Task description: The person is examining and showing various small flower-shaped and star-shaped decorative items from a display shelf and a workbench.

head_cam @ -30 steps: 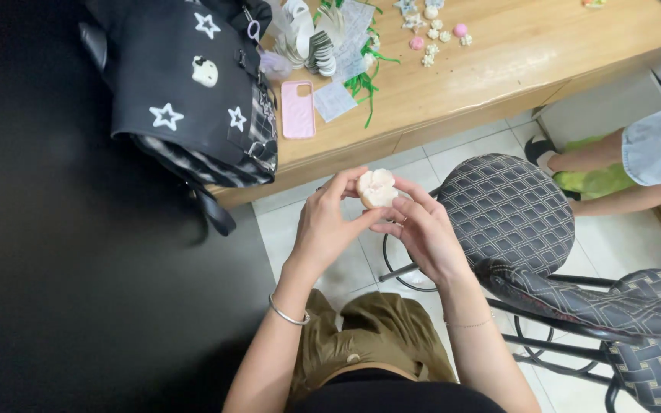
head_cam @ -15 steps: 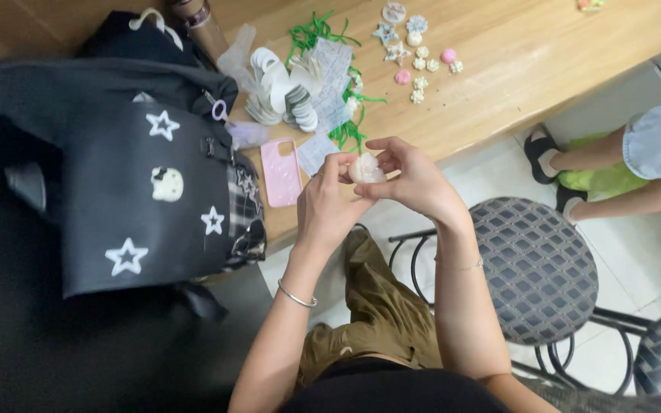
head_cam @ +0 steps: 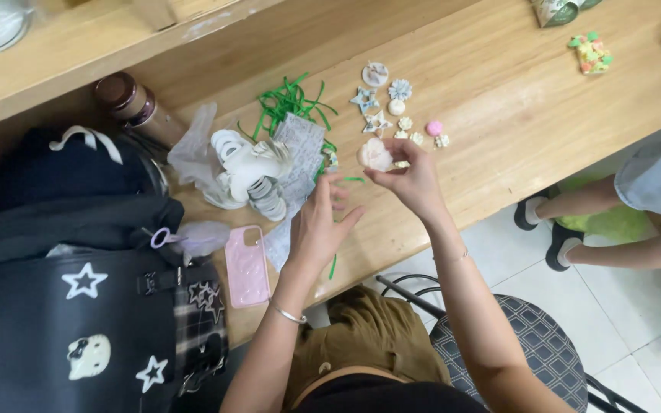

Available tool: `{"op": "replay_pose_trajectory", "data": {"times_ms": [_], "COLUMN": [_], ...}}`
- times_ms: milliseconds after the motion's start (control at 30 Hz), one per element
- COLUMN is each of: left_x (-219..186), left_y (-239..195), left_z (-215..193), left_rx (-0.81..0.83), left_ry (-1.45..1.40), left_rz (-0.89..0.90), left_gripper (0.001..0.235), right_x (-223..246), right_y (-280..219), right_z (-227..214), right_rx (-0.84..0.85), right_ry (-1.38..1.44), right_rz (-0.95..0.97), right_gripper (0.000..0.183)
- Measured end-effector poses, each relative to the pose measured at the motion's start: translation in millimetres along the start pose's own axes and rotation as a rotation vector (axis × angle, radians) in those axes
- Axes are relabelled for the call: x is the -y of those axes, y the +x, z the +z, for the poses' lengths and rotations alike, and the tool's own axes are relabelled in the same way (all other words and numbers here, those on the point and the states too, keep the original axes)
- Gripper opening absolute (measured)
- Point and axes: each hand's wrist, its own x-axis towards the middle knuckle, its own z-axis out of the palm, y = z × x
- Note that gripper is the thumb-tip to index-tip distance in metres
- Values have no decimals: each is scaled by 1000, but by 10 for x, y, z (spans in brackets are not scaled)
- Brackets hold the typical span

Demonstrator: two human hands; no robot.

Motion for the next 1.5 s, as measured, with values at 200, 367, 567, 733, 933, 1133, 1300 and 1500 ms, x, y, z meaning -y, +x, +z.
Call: {"op": "replay_pose_trajectory", "data": {"times_ms": [200,367,567,733,933,1133,1300,1500], "left_x": [414,566,453,526,645,593,559,513], "left_y": [-218,-333,-257,-317,-426,-416,-380,-285], "left_z": [83,67,-85,-155,-170,-150,-103,-50], "left_rx": [161,271,252,283,306,293,277,300], "left_ry": [51,95,166,241,239,231,168,160], "left_rz": [-227,-354,-482,-526,-610,-584,-512,-460], "left_gripper": [28,24,24,26,27,24,24,25], "right_x": [-1036,-1495,-1874,-2267,-2336,-2625,-2211,-2018], "right_y": [1157,2025,2650,2947,2995,2993,2814,2478], "right_z": [-247,-109,305,563,656,700,622,559], "right_rx": [-157,-199,-166,-152,-69,7,57,-238], "right_ry": [-196,-558,-697,-688,-757,-804,-819,-633], "right_rz": [-121,-135,-21,4,-57,34,57,-200], "right_gripper": [56,56,57,58,70,64,69,68]}}
